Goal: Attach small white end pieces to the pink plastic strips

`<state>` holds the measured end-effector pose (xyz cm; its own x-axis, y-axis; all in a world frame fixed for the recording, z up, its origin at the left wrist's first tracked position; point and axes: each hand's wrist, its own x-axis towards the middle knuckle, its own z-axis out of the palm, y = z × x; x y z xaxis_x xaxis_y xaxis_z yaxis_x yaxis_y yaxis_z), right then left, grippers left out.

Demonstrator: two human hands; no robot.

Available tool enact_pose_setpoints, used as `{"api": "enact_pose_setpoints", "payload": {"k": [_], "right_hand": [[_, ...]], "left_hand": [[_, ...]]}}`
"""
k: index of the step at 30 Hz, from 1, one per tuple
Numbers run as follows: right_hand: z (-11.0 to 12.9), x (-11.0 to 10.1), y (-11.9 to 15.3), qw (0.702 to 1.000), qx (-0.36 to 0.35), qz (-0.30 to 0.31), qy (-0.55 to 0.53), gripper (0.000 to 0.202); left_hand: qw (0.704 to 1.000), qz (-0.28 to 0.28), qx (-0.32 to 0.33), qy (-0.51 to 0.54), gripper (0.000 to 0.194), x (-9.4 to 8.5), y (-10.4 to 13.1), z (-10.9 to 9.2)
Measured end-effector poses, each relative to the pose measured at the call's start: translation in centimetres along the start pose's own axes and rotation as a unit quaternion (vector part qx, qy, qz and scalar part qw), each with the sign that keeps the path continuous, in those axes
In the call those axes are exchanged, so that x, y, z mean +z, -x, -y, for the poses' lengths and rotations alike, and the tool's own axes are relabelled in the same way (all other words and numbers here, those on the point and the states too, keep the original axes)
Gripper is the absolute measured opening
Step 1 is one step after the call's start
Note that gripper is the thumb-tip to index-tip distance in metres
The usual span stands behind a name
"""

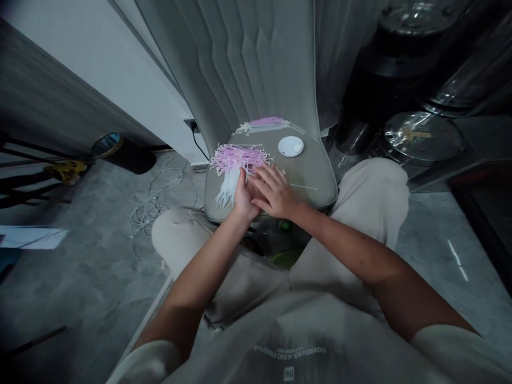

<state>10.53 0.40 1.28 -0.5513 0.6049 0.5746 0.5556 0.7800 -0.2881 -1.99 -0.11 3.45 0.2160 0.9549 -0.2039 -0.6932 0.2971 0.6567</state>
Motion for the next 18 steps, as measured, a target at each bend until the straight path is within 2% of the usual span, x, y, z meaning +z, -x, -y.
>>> {"api": "enact_pose_setpoints", "payload": {"k": [3, 6, 11, 13, 15, 18], "right_hand": [[0.1, 0.5, -1.0, 0.999, -0.036, 0.021, 0.034, 0.074], [-1.4, 0.6, -2.1, 0.996, -0.057, 0.014, 0.068, 0.082], [-4.7, 0.4, -4.5, 0.989, -0.093, 0.027, 0.114, 0.104], [-5.5, 0.3, -5.6, 0.984, -0.092, 0.043, 0.146, 0.107], [-5.8, 0.0, -6.8, 0.978, -0.096, 0.068, 0.174, 0.105], [-5.7, -0.8, -8.2, 0.970, -0.092, 0.097, 0.202, 0.090]], "left_hand": [[0.997, 0.070, -0.029, -0.014, 0.077, 1.3, 0.4, -0.4], [0.992, 0.105, -0.034, -0.059, 0.086, 2.3, 0.3, -1.3], [0.988, 0.067, 0.009, -0.139, 0.085, 3.5, -0.5, -2.4], [0.983, 0.061, 0.038, -0.172, 0.082, 3.8, -1.0, -2.7], [0.975, 0.066, 0.062, -0.203, 0.077, 4.1, -1.5, -2.9], [0.963, 0.094, 0.086, -0.237, 0.066, 4.4, -2.0, -3.4]]}}
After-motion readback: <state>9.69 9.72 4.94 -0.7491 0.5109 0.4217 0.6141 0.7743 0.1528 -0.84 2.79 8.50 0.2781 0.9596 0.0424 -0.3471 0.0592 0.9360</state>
